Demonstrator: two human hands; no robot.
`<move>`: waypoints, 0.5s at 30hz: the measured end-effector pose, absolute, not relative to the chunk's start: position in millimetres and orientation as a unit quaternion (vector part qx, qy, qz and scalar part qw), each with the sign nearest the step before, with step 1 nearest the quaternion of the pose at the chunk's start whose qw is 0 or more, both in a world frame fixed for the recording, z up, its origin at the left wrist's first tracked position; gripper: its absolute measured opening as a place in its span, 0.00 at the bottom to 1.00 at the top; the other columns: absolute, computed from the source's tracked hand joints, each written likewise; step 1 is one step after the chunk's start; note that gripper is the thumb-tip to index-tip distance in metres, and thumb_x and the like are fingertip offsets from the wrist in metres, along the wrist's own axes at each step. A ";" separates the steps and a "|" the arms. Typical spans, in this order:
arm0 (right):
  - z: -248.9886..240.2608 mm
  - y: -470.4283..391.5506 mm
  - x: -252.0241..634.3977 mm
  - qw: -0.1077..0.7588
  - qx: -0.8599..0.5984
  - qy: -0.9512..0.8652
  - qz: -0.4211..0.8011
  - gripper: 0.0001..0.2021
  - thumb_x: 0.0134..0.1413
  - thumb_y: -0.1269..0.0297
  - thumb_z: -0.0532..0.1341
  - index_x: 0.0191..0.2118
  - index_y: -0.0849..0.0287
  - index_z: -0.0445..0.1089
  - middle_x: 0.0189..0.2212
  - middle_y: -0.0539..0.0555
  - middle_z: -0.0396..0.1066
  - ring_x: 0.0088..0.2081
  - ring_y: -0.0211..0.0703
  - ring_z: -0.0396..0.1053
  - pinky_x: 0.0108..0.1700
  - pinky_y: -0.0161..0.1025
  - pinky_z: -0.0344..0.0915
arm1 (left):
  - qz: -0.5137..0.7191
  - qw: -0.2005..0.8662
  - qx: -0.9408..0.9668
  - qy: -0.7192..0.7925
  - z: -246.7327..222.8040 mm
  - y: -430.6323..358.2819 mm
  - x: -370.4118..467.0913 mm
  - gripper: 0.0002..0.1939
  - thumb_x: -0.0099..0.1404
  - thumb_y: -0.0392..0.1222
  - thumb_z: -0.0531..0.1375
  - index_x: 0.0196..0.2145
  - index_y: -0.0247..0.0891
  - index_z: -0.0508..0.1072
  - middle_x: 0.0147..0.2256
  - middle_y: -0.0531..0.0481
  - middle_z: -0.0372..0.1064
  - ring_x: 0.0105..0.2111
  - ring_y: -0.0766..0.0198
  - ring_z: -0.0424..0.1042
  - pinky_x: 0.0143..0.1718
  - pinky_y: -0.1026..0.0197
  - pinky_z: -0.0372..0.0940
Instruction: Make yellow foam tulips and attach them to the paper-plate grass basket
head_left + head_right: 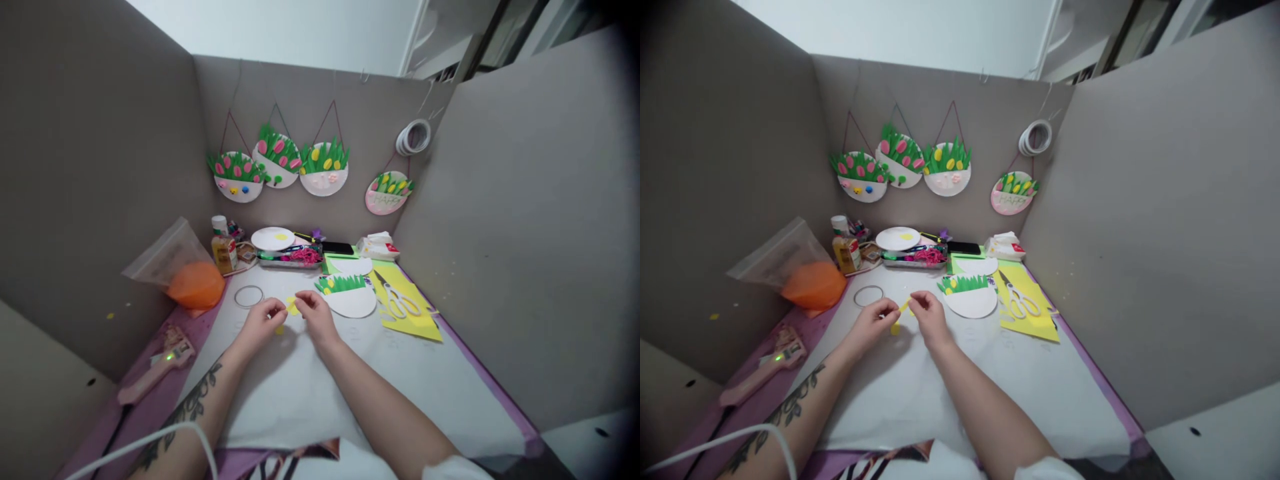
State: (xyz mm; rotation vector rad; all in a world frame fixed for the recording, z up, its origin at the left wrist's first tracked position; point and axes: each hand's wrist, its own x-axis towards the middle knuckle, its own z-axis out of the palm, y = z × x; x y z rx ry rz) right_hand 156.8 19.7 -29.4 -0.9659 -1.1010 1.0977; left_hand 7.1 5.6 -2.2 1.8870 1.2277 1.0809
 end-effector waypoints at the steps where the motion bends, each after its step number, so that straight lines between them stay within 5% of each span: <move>1: -28.4 20.0 158.7 0.611 -0.423 -0.492 0.453 0.09 0.44 0.61 0.62 0.31 0.59 0.69 0.26 0.49 0.66 0.28 0.36 0.61 0.30 0.34 0.58 | 0.412 0.313 0.719 0.464 -2.0 5.3 7.1 0.07 0.56 0.40 0.53 0.25 0.35 0.68 0.23 0.54 0.63 0.25 0.68 0.62 0.27 0.67 0.57; 7: -17.0 15.9 163.8 0.581 -0.421 -0.584 0.379 0.08 0.47 0.61 0.59 0.23 0.59 0.66 0.30 0.51 0.64 0.33 0.39 0.62 0.34 0.35 0.59 | 0.392 0.295 0.734 0.470 -2.3 7.1 7.0 0.09 0.56 0.42 0.54 0.26 0.36 0.70 0.25 0.52 0.66 0.27 0.66 0.64 0.28 0.66 0.57; 11: -20.1 19.1 164.9 0.583 -0.413 -0.559 0.421 0.08 0.49 0.60 0.57 0.26 0.58 0.65 0.26 0.49 0.62 0.27 0.36 0.59 0.30 0.34 0.58 | 0.372 0.284 0.708 0.528 -10.3 16.1 0.0 0.11 0.56 0.44 0.53 0.27 0.36 0.71 0.25 0.52 0.68 0.25 0.65 0.64 0.27 0.65 0.57; 15: -19.8 20.6 169.8 0.603 -0.432 -0.566 0.360 0.07 0.48 0.62 0.57 0.25 0.59 0.64 0.29 0.50 0.63 0.33 0.38 0.61 0.33 0.34 0.59 | 0.277 0.239 0.734 0.572 -20.9 21.2 -7.8 0.11 0.54 0.46 0.56 0.31 0.36 0.71 0.29 0.49 0.69 0.29 0.62 0.66 0.30 0.63 0.57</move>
